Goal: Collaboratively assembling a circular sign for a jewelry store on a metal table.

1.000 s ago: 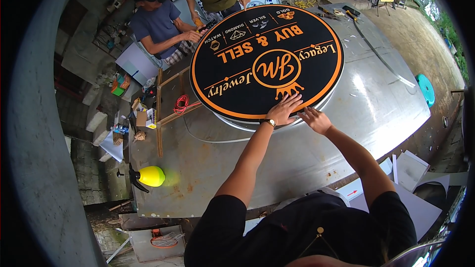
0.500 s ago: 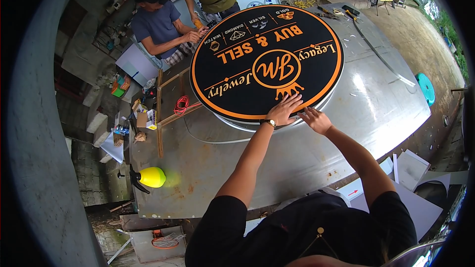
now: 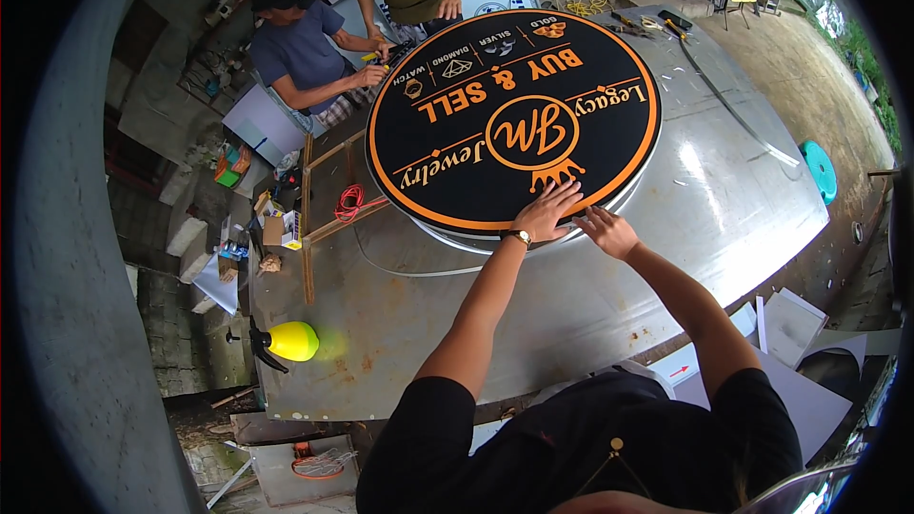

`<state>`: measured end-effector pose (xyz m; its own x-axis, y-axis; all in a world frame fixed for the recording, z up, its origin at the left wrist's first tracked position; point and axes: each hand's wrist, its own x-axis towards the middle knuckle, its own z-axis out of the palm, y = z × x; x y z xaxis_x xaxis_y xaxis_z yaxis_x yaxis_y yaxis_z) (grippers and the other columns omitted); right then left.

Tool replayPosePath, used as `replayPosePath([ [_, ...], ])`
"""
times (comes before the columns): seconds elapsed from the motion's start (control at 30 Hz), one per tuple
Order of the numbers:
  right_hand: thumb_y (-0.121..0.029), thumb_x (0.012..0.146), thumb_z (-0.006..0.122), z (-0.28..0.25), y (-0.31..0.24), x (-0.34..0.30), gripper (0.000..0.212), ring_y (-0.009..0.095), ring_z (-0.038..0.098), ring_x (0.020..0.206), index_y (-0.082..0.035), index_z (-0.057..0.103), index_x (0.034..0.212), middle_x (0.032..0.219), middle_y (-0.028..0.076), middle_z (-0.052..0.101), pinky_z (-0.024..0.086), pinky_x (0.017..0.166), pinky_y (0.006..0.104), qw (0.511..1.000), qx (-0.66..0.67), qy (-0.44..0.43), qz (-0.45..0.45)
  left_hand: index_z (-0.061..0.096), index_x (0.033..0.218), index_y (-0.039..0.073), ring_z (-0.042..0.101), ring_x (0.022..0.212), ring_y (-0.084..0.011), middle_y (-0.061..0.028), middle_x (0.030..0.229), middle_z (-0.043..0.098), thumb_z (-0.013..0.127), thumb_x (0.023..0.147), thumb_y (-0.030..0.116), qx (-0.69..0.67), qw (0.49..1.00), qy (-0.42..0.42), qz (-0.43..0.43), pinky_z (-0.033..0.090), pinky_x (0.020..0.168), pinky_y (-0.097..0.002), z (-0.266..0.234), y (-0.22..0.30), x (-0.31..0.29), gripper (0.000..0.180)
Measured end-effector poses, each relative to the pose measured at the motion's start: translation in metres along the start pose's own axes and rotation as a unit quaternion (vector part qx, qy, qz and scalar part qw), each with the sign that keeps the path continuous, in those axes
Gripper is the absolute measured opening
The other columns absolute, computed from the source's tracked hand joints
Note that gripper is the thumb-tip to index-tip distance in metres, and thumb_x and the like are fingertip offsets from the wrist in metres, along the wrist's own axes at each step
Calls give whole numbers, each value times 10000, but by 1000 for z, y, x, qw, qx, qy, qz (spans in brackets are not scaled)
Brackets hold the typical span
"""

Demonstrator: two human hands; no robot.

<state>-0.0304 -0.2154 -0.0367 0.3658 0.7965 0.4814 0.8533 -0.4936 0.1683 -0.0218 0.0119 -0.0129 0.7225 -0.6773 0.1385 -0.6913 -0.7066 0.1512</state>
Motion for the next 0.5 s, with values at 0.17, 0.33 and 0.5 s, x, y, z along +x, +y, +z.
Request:
replayPosePath([
  [0.17,-136,812,582,0,0,0,391,313,633,1040,-75,615,1196,1119,194,632,550,858,375,1000,0,-1,0,329,1443,93,210,1441,-256,-109,1550,249,695,798,326,-3,1000,6,3,175,1190,-463,1,-1,0,777],
  [0.33,-132,811,580,-2,-1,1,389,309,633,1043,-75,615,1195,1119,192,632,550,857,375,1000,-1,3,1,331,1441,92,215,1439,-260,-111,1548,251,699,793,324,-1,1000,9,6,174,1190,-465,2,-1,-1,780],
  [0.5,-129,811,579,-3,-1,1,387,306,634,1039,-73,613,1192,1113,187,634,551,857,372,1000,-2,5,-2,329,1443,91,210,1440,-261,-110,1550,248,698,793,322,-4,1000,4,6,174,1190,-466,1,-1,-1,782],
])
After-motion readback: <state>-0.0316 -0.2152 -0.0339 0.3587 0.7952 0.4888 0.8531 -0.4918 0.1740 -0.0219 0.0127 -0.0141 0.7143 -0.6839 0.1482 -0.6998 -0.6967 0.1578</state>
